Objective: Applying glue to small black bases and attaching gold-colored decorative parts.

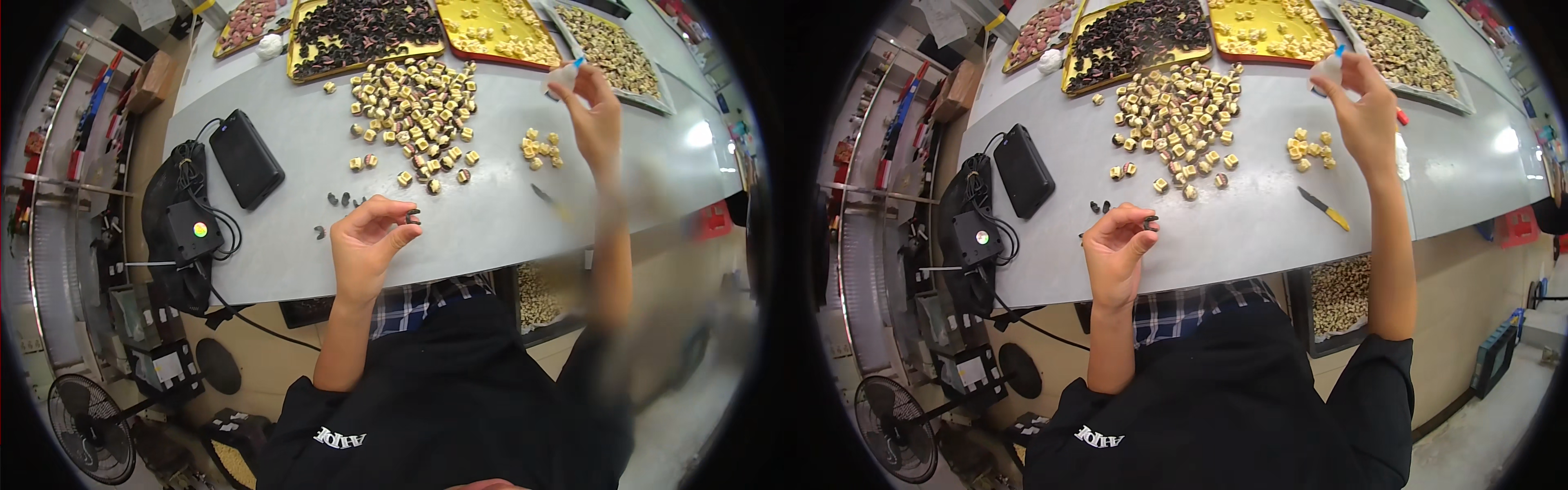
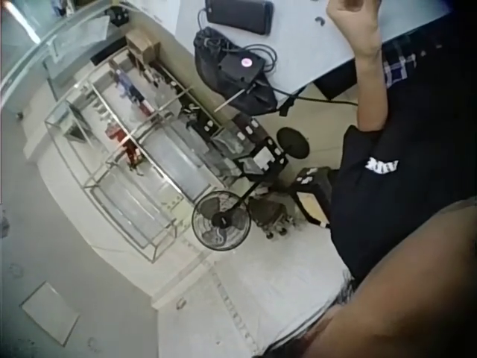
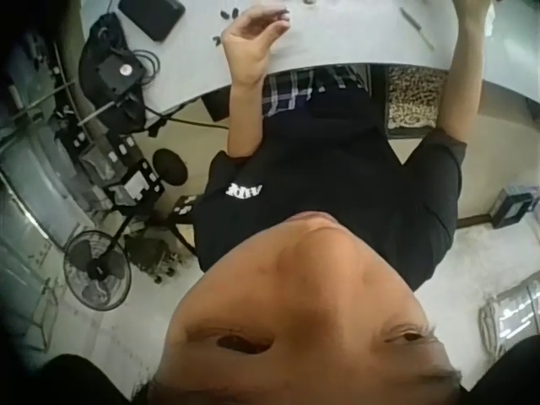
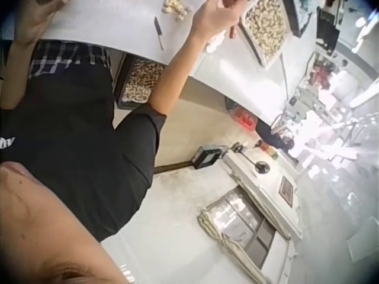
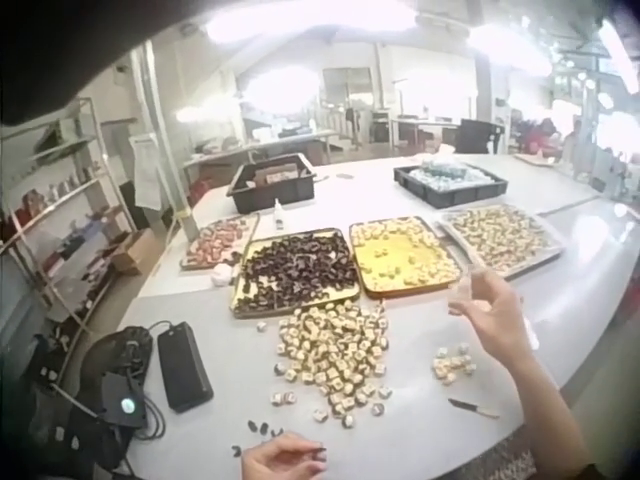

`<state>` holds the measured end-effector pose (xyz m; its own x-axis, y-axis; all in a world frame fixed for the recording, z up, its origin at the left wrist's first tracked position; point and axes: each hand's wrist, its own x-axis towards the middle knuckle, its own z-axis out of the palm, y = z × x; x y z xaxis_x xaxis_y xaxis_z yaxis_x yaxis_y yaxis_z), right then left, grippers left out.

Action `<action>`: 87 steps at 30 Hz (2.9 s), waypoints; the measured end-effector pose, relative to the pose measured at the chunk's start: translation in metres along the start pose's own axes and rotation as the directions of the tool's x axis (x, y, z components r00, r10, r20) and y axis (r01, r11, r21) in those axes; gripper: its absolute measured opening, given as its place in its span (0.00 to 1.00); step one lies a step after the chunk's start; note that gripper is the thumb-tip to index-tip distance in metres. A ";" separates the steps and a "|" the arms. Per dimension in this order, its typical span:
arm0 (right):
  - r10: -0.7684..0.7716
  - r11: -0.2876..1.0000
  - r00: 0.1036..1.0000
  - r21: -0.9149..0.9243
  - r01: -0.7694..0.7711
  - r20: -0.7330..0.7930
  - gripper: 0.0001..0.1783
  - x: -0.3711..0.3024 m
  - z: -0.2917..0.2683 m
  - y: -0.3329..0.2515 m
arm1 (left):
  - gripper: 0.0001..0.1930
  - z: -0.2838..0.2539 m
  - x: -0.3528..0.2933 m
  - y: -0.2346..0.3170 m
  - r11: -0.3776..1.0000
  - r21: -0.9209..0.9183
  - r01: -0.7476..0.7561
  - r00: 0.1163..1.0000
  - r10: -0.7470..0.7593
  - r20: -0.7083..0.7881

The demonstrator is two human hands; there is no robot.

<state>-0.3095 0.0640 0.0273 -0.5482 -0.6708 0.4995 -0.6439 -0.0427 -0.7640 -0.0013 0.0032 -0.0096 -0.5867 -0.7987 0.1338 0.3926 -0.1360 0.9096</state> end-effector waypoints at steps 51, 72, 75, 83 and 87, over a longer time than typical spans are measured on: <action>0.338 0.102 0.663 0.674 -0.732 0.668 0.11 -0.139 0.070 -0.098 | 0.15 -0.004 0.003 -0.001 0.756 0.496 -0.427 0.898 0.292 0.329; 0.450 0.059 0.785 0.863 -0.502 0.426 0.19 -0.133 0.068 -0.088 | 0.14 0.009 -0.016 0.018 0.361 0.783 -0.507 0.829 0.453 0.328; 0.500 0.383 0.822 0.781 -0.493 0.273 0.16 -0.131 0.059 -0.086 | 0.12 -0.011 -0.034 0.027 0.409 0.807 -0.426 0.855 0.473 0.212; 0.395 0.728 0.892 0.516 -0.451 0.221 0.13 -0.129 0.045 -0.085 | 0.10 -0.058 -0.050 0.036 0.133 0.984 -0.118 0.815 0.579 0.020; 0.246 0.899 0.955 0.330 -0.289 0.166 0.13 -0.119 0.062 -0.087 | 0.10 -0.060 -0.043 0.039 0.140 0.990 -0.005 0.863 0.500 -0.066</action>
<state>-0.1547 0.1019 0.0091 -0.5935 -0.7738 0.2215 -0.2439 -0.0894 -0.9657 0.0814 -0.0025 -0.0037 -0.2634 -0.7963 0.5446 -0.6434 0.5656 0.5159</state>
